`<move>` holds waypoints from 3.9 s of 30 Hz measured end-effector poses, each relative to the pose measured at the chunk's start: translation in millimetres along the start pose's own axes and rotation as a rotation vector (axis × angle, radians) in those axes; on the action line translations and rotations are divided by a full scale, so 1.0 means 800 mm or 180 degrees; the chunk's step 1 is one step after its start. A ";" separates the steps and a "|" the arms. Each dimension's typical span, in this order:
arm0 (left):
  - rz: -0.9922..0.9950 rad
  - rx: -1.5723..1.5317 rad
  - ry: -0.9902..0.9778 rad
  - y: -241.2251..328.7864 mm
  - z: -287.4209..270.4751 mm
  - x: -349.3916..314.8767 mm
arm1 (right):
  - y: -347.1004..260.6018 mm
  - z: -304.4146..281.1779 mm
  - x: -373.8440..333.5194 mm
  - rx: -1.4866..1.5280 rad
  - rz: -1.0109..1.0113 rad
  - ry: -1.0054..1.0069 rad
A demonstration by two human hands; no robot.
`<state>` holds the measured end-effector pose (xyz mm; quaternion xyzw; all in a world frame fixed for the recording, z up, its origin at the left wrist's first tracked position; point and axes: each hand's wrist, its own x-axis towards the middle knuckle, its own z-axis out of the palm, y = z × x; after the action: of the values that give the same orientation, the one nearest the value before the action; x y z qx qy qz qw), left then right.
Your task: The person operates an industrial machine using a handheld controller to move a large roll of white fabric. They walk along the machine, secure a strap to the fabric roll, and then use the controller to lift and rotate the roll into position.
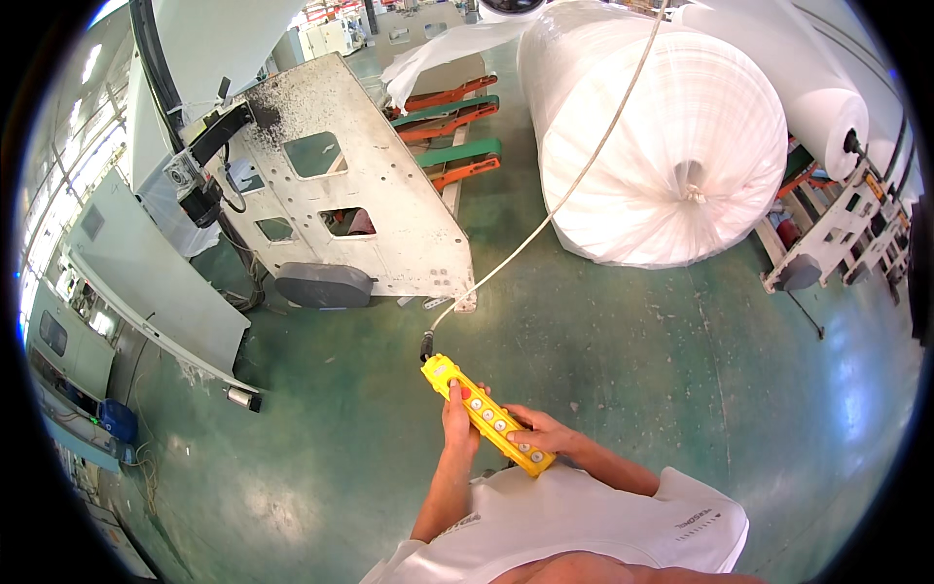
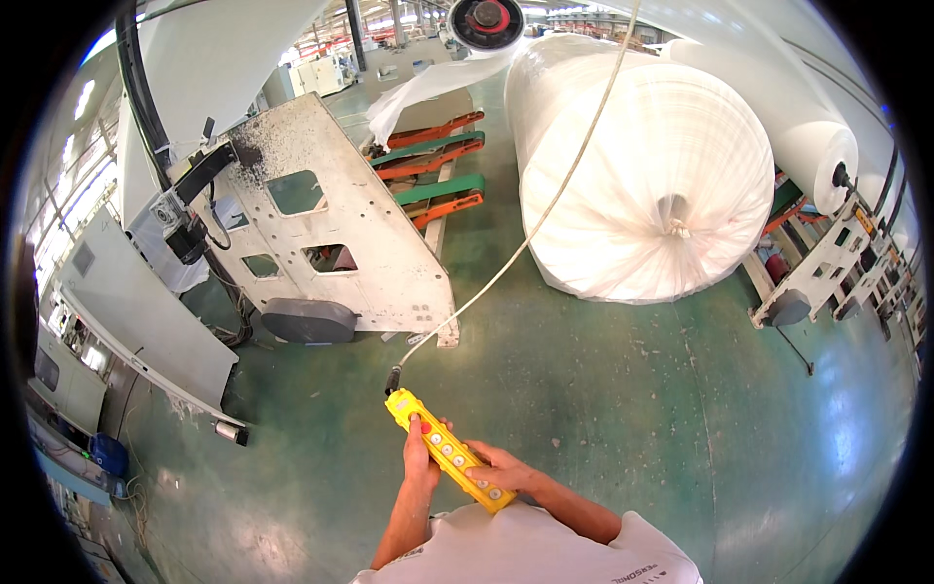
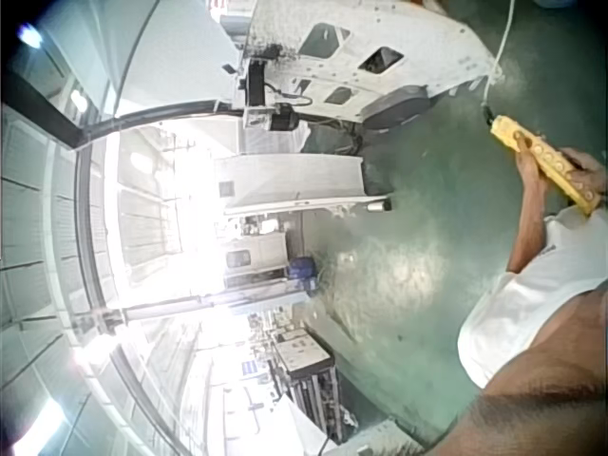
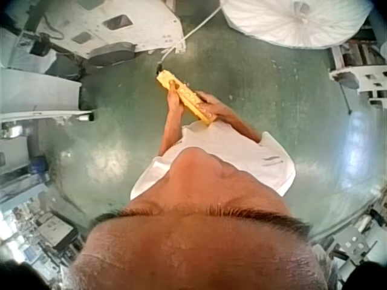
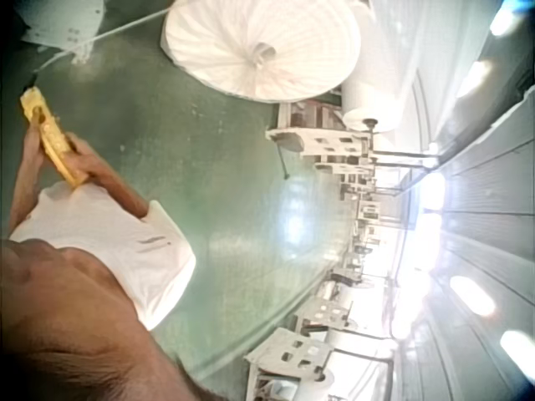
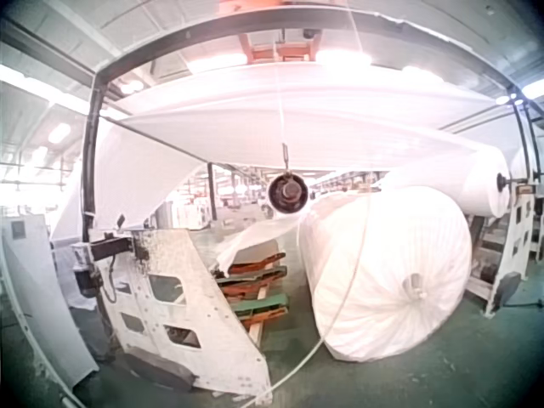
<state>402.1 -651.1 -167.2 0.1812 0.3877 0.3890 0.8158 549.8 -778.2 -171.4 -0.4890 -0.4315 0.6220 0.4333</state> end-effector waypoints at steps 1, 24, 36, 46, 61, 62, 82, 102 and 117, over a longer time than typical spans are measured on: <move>-0.0003 -0.0006 -0.0005 0.000 0.000 0.000 | -0.003 0.000 -0.001 0.0013 0.0030 -0.0012; 0.0285 0.0288 -0.0646 0.055 0.086 -0.013 | -0.076 0.018 0.005 0.0308 -0.0387 0.0684; 0.0491 0.0594 -0.0768 0.047 0.096 -0.006 | -0.086 0.018 0.032 0.0118 -0.0177 0.1254; 0.0328 0.0612 -0.0514 0.034 0.084 0.000 | -0.073 0.014 0.035 0.0101 -0.0067 0.1184; 0.0192 0.0622 -0.0533 0.028 0.071 -0.001 | -0.056 0.016 0.034 0.0121 0.0078 0.1201; 0.0173 0.0628 -0.0547 0.029 0.071 -0.003 | -0.056 0.018 0.033 0.0143 0.0078 0.1215; -0.0225 0.2262 0.0977 -0.047 -0.338 0.103 | -0.050 0.006 0.017 0.0782 0.0210 0.1529; 0.0635 0.6619 -0.0342 -0.109 -0.494 -0.027 | -0.039 -0.009 -0.001 0.1073 0.0167 0.1957; 0.1735 0.6536 -0.0338 -0.119 -0.511 -0.014 | -0.040 -0.006 -0.014 0.1197 0.0112 0.2084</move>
<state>128.8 -722.2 -477.5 0.8802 0.4404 0.0366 0.1732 560.2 -780.1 -138.6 -0.5811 -0.1399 0.5085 0.6198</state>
